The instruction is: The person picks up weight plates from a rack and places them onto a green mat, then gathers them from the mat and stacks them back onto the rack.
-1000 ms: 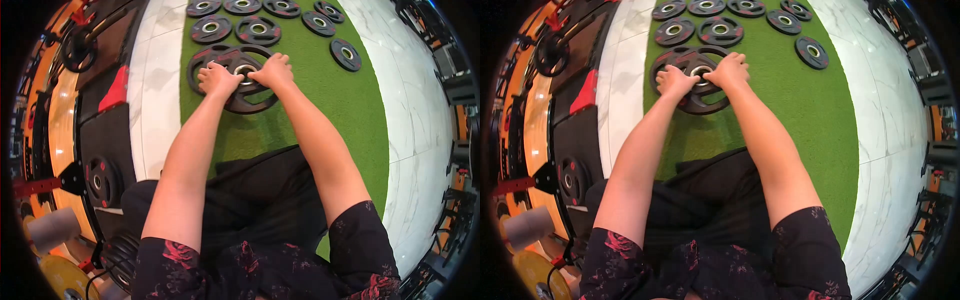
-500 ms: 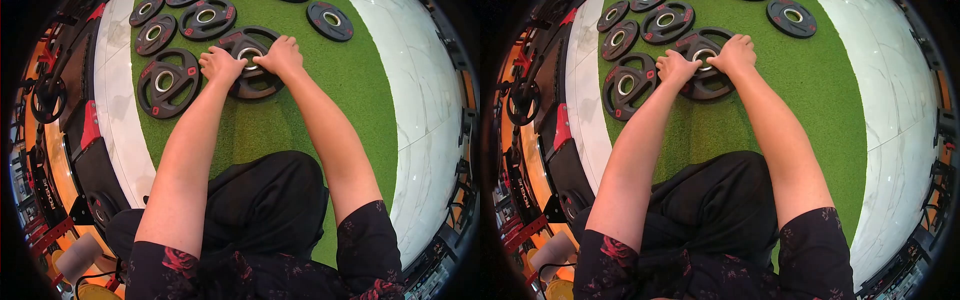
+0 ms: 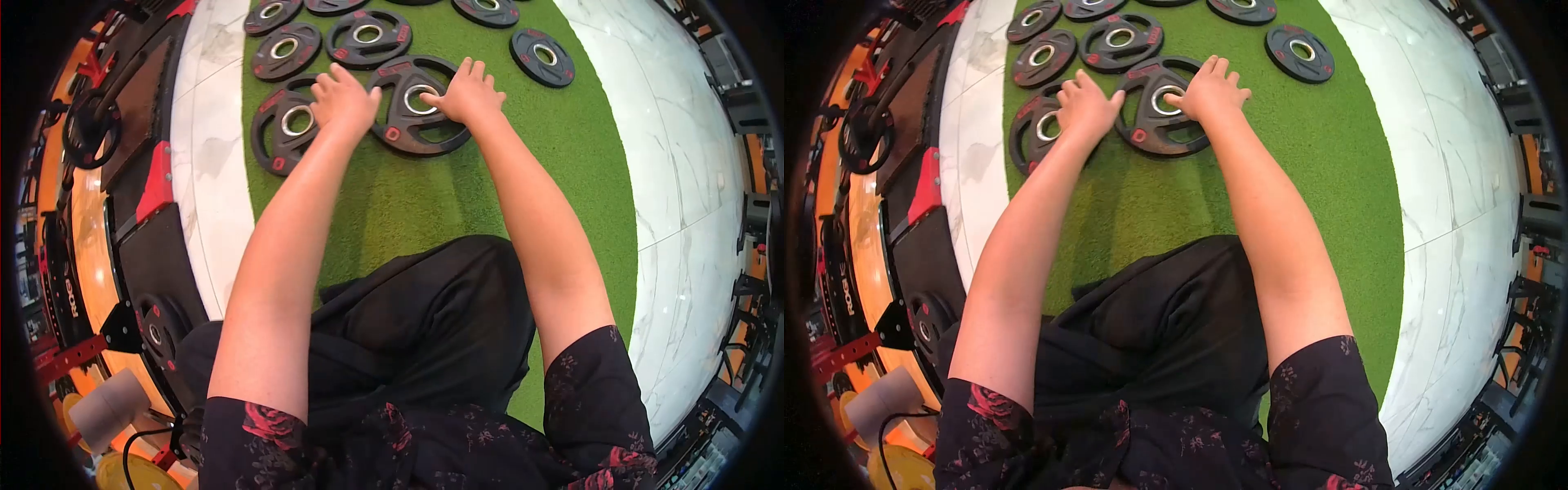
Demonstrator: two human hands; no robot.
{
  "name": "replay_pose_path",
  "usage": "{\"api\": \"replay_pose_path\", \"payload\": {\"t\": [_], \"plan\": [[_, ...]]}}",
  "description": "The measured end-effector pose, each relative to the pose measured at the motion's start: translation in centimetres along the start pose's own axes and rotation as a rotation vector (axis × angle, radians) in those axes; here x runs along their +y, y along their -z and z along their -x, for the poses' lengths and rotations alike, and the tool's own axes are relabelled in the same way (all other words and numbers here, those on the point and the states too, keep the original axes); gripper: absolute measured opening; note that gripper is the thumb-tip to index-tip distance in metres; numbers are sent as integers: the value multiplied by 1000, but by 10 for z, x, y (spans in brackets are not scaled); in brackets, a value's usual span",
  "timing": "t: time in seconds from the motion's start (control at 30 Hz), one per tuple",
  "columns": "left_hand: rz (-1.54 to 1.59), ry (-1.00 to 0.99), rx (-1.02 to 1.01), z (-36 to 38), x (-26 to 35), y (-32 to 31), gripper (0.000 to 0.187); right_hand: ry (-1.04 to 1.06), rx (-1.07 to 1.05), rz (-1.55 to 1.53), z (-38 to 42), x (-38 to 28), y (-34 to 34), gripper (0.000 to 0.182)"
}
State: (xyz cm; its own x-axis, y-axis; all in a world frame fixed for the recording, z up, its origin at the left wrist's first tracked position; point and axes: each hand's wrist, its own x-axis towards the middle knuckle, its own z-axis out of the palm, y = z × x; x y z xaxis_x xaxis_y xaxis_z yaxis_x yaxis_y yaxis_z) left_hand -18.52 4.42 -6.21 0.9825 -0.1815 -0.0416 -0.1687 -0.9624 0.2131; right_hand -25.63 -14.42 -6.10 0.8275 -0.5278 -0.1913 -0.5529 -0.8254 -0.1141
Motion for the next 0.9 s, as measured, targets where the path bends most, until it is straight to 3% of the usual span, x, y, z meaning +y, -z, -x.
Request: {"api": "replay_pose_path", "payload": {"t": [0.1, 0.2, 0.37, 0.5, 0.67, 0.7, 0.8, 0.9], "plan": [[-22, 93, 114, 4, -80, 36, 98, 87, 80, 29, 23, -36, 22, 123], [-20, 290, 97, 27, -180, 101, 95, 201, 101, 22, 58, -106, 38, 123], [-35, 562, 333, 98, -363, 185, 87, 479, 98, -19, 139, -271, 38, 119], [-24, 788, 311, 181, -493, 223, 94, 721, 45, -48, 232, -423, 6, 118], [15, 1074, 309, 277, -630, 218, 90, 959, -51, -84, 356, -571, -47, 118], [20, 1119, 282, 291, -652, 209, 98, 979, -56, -74, 375, -592, -58, 118], [69, 1227, 208, 323, -677, 189, 108, 1051, -202, -38, 426, -635, -91, 120], [184, 1296, 128, 327, -704, 144, 119, 969, -357, 6, 452, -660, -131, 117]]}}
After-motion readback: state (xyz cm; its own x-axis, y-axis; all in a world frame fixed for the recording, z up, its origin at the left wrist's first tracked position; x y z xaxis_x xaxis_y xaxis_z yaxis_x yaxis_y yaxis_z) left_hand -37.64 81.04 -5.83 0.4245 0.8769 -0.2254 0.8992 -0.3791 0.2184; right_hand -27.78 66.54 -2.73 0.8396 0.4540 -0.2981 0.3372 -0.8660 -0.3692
